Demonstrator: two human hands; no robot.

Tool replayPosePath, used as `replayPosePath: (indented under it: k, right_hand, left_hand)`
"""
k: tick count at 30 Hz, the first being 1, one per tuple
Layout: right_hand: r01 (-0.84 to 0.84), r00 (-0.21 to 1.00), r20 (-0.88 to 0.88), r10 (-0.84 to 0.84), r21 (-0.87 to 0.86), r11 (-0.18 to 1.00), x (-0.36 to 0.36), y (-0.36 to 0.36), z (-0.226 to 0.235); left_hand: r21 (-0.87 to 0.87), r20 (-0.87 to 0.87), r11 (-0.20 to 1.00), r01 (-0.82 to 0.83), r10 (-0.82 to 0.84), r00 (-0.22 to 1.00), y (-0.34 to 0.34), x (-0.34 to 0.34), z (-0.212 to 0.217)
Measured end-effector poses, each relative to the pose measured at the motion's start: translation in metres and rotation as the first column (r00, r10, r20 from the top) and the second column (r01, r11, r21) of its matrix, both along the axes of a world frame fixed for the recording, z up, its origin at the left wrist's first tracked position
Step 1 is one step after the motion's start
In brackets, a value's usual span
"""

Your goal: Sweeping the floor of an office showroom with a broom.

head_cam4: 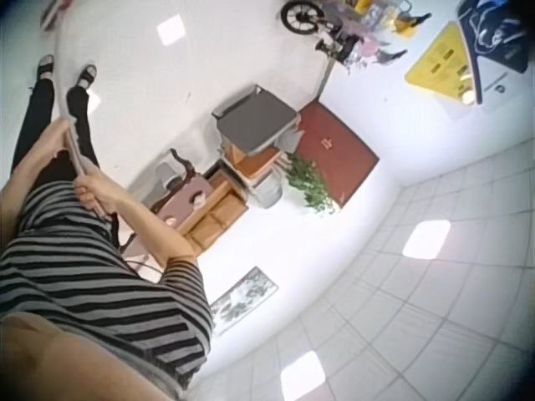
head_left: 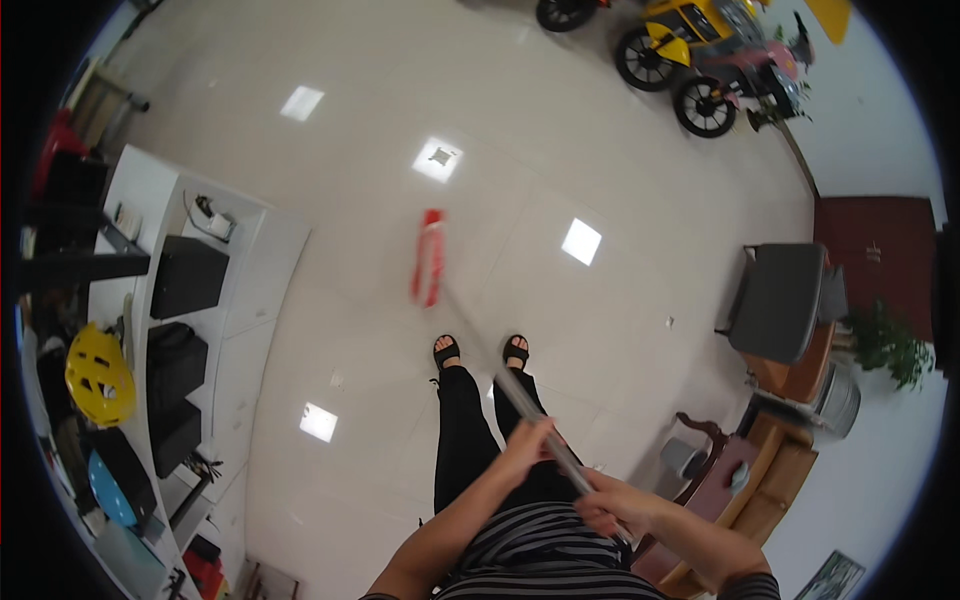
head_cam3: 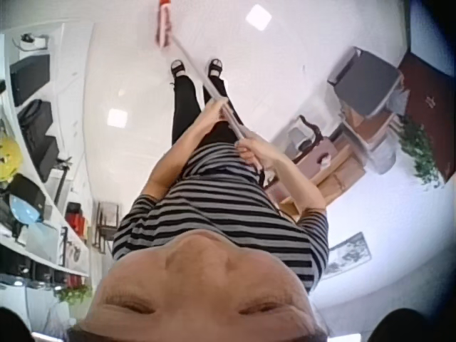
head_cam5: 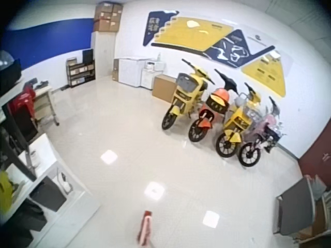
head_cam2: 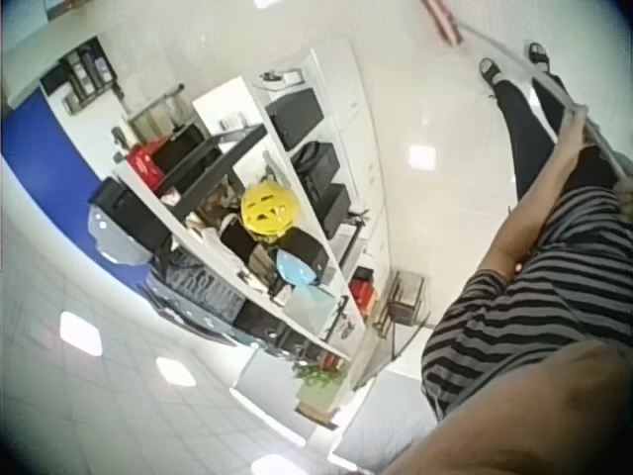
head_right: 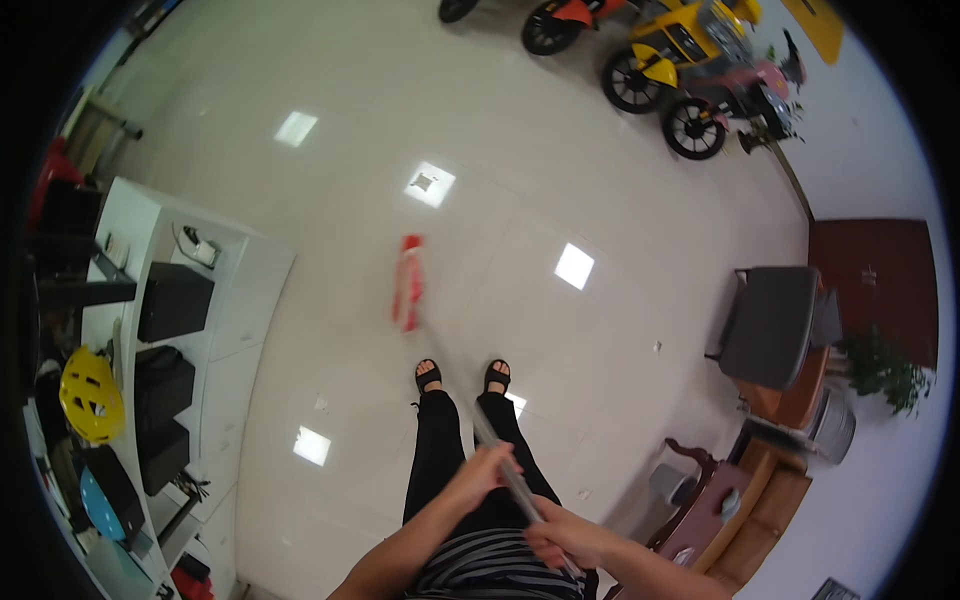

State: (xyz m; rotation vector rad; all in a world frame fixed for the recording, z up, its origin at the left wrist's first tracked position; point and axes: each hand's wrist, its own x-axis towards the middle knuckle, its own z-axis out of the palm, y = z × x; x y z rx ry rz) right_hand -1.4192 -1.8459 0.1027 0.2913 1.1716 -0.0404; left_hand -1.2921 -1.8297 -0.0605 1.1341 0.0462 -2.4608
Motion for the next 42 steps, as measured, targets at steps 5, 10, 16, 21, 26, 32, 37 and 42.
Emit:
replayPosePath:
  k: [5, 10, 16, 21, 26, 32, 37, 42]
  right_hand:
    - [-0.021, 0.967, 0.244, 0.066, -0.183, 0.983, 0.054, 0.006, -0.101]
    - [-0.158, 0.938, 0.273, 0.212, -0.206, 0.966, 0.135, 0.001, -0.194]
    - [-0.023, 0.989, 0.141, 0.051, -0.195, 0.981, -0.021, -0.013, -0.193]
    - [0.274, 0.962, -0.011, -0.274, 0.041, 0.961, -0.165, -0.011, -0.097]
    - [0.135, 0.958, -0.239, -0.161, -0.123, 0.983, -0.186, 0.004, -0.041]
    - [-0.013, 0.999, -0.036, 0.011, -0.061, 0.998, -0.199, 0.026, 0.01]
    - [0.019, 0.965, 0.262, 0.012, -0.116, 0.993, -0.186, 0.03, -0.066]
    - [0.008, 0.953, 0.303, 0.022, -0.098, 0.995, -0.13, -0.005, -0.159]
  left_hand:
    - [0.155, 0.436, 0.969, -0.191, 0.107, 0.894, 0.022, 0.088, -0.056]
    - [0.212, 0.579, 0.93, -0.302, 0.129, 0.805, 0.045, 0.182, -0.148]
    - [0.204, 0.511, 0.976, -0.075, -0.04, 0.859, 0.005, 0.014, -0.157]
    - [0.087, 0.378, 0.976, 0.202, -0.22, 0.899, -0.027, -0.171, -0.099]
    - [-0.057, 0.135, 0.95, 0.308, -0.298, 0.945, -0.038, -0.237, -0.06]
    - [-0.047, 0.197, 0.974, 0.223, -0.21, 0.958, -0.006, -0.215, 0.013]
    - [0.13, 0.398, 0.986, 0.108, -0.152, 0.905, 0.016, -0.148, -0.021]
    - [0.3, 0.563, 0.953, -0.038, -0.145, 0.814, 0.017, -0.072, -0.12]
